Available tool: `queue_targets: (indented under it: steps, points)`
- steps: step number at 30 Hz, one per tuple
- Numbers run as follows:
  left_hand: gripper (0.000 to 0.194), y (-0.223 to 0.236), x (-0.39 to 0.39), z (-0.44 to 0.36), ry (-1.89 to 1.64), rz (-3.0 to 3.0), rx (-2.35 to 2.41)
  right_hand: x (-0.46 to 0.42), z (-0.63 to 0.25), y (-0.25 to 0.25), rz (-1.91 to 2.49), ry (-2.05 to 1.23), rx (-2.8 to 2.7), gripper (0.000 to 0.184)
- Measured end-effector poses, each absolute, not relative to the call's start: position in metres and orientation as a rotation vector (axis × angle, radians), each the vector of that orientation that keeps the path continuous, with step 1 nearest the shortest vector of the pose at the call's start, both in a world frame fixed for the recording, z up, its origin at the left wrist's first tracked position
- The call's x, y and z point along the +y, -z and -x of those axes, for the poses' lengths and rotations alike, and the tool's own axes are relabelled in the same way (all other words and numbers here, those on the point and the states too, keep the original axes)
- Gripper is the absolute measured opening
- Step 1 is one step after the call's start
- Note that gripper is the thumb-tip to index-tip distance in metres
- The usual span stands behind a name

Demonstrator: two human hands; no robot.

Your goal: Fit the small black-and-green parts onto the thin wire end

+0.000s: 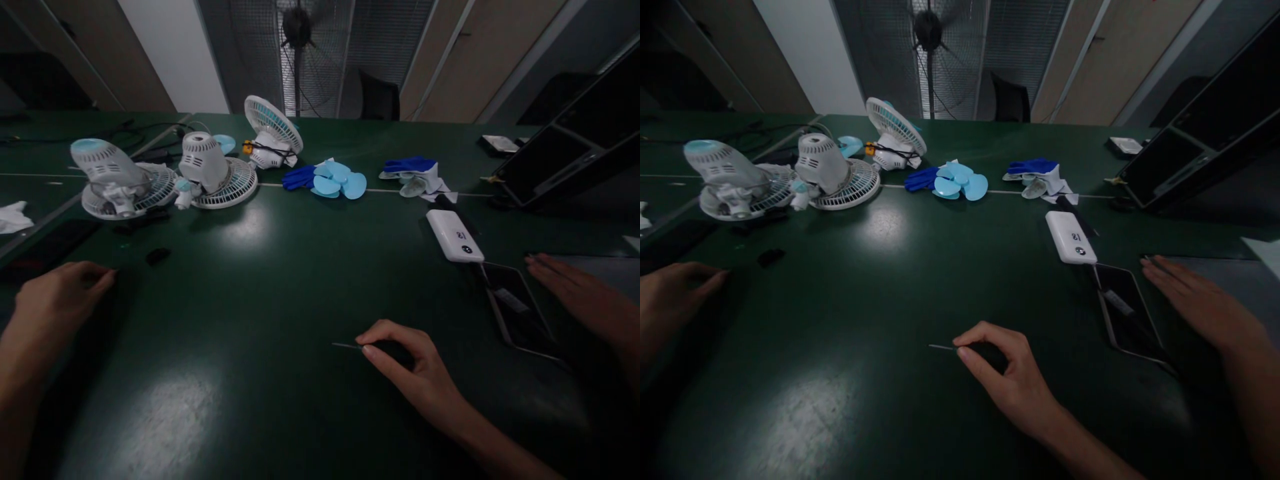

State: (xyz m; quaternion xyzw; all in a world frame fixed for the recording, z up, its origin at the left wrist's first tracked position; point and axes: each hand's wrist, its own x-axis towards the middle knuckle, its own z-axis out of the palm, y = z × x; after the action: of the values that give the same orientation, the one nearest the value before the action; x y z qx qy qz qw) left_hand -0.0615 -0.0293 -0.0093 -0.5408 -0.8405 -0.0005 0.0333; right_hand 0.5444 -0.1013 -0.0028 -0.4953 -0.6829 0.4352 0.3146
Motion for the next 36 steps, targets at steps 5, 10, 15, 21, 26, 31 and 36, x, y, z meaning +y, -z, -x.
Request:
queue_targets:
  steps: [5,10,15,21,26,31,36]
  points:
    - [0.052,-0.009,-0.034,0.016,0.354,1.59,-2.596,-0.102,-0.543,0.001,1.327,-1.138,-1.809,0.011]
    - [0.049,-0.009,-0.033,-0.016,0.611,1.693,-2.449,-0.101,-0.541,-0.001,1.305,-1.121,-1.796,0.01]
    - [0.055,-0.001,-0.023,-0.02,0.339,1.809,-2.285,-0.1,-0.541,-0.001,1.295,-1.133,-1.799,0.011]
    - [0.052,0.004,-0.021,-0.02,0.29,1.862,-2.294,-0.101,-0.543,0.003,1.335,-1.092,-1.81,0.012]
    - [0.049,0.004,-0.022,-0.027,0.373,1.859,-2.208,-0.1,-0.543,0.002,1.309,-1.139,-1.806,0.012]
    - [0.054,0.003,-0.02,-0.03,0.312,1.884,-2.203,-0.1,-0.543,0.001,1.33,-1.118,-1.804,0.012]
    - [0.052,0.003,-0.019,-0.03,0.342,1.877,-2.27,-0.101,-0.543,0.002,1.368,-1.105,-1.811,0.013]
